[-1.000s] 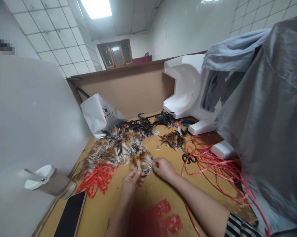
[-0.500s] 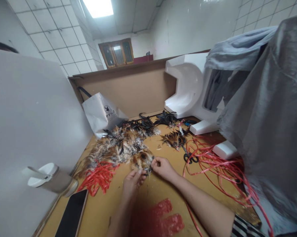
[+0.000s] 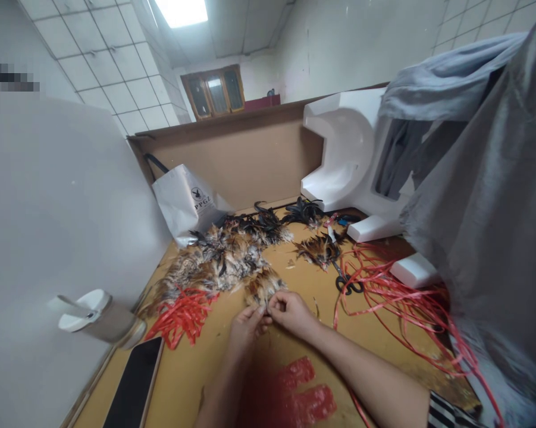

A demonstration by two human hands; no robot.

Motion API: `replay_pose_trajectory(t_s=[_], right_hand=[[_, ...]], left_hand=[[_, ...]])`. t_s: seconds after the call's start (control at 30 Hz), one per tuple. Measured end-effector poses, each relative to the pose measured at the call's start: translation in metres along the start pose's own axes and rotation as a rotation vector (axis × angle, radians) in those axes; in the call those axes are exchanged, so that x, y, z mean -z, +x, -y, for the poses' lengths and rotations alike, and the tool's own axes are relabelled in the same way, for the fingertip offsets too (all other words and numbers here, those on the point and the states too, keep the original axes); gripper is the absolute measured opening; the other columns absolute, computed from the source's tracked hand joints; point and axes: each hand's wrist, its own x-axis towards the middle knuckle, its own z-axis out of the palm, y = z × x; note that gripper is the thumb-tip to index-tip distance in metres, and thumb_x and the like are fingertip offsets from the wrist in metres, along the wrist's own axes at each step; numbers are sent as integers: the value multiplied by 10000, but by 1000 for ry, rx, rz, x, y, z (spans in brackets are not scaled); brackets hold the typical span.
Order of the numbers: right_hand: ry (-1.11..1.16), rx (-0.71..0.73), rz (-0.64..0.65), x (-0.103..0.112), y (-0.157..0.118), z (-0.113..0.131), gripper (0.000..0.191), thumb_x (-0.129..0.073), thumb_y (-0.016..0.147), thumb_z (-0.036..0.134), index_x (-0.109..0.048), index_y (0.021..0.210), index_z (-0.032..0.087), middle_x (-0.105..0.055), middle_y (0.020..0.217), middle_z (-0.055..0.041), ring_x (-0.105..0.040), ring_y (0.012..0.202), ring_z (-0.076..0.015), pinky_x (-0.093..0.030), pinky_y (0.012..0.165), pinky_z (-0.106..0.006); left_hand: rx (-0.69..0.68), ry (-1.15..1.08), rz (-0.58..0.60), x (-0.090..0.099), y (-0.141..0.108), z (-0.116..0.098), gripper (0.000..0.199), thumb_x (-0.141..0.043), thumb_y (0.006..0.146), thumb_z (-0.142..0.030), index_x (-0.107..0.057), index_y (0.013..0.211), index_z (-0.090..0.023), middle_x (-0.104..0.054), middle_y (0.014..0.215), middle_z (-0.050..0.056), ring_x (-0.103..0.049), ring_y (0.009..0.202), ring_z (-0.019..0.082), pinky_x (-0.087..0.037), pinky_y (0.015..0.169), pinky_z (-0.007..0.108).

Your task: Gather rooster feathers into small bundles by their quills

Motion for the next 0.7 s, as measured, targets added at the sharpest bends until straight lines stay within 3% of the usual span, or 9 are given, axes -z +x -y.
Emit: replay_pose_trajectory(t_s=[0.4,0.6,0.7], right_hand=[[65,30,30,2,0,1,87,-555,666,222,-604,619,168,-543,586,14,-468,543,-90,-349,509,-181],[421,-190,164,-3,3,-2,163,-563,672,304,-629,682,156,-601,578,5,-490,499,-91,-351,481,-186],[540,-278,150,-1,5,0,187,-597,639,344,-592,637,156,-549,491,37,-437,425,-67,-314,434,-175]], left_hand=[[3,37,23,3,5,2,298,-710,516,-360,-632,663,-113,-611,580,37,-515,479,84,-352,457,180],[-35,9,-32,4,7,4,297,-711,508,-356,-607,639,-110,-574,555,14,-463,444,58,-330,433,170],[-25,-32,-45,2,4,2,285,-718,508,-325,-606,660,-111,-570,564,12,-461,456,55,-336,441,165]])
